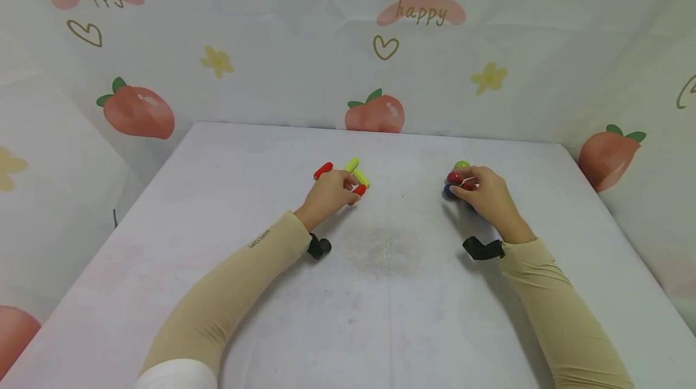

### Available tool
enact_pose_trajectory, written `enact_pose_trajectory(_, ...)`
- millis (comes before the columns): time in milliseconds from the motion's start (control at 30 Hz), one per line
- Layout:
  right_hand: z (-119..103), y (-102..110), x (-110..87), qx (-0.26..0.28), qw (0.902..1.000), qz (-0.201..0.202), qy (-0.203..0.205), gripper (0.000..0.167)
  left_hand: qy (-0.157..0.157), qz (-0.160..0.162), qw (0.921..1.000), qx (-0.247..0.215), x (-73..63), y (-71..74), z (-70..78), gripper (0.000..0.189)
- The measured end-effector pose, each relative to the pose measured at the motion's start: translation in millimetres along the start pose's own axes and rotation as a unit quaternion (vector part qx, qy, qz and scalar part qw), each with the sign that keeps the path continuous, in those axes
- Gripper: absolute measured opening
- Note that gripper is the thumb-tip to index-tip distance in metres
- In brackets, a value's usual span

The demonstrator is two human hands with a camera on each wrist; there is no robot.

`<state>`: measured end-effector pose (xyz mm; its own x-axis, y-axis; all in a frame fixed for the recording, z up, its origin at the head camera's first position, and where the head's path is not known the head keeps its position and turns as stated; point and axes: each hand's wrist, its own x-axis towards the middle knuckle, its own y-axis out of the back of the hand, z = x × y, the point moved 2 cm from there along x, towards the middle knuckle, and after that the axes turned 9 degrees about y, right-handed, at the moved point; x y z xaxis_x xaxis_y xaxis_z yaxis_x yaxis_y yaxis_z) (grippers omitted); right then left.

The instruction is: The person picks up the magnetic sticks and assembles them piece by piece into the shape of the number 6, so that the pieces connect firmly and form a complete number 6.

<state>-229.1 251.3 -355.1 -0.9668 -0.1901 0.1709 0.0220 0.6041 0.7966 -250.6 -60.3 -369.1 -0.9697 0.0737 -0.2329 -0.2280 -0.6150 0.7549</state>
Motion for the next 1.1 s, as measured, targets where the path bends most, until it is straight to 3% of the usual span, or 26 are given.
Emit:
enact_pose_trajectory(533,2.6,-5.3,5.6,-0.027,0.9987,-0.039,-0.022,0.042,0.023,-0.014,0.9996,0.009,2.3,-1.4,2.5,0.034)
enact_pose_trajectory(800,6.1,-7.4,7.3,-0.030,0.9982,-0.043,-0.029,0.040,0.023,-0.010,0.9993,0.028,5.6,-2.9,3.9,0.033)
enact_pose_trajectory(1100,7.0,-8.5,9.0,-0.036,0.9978,-0.044,-0.034,0.038,0.043,-0.013,0.9978,0.049,7.0,-3.1,8.2,0.029)
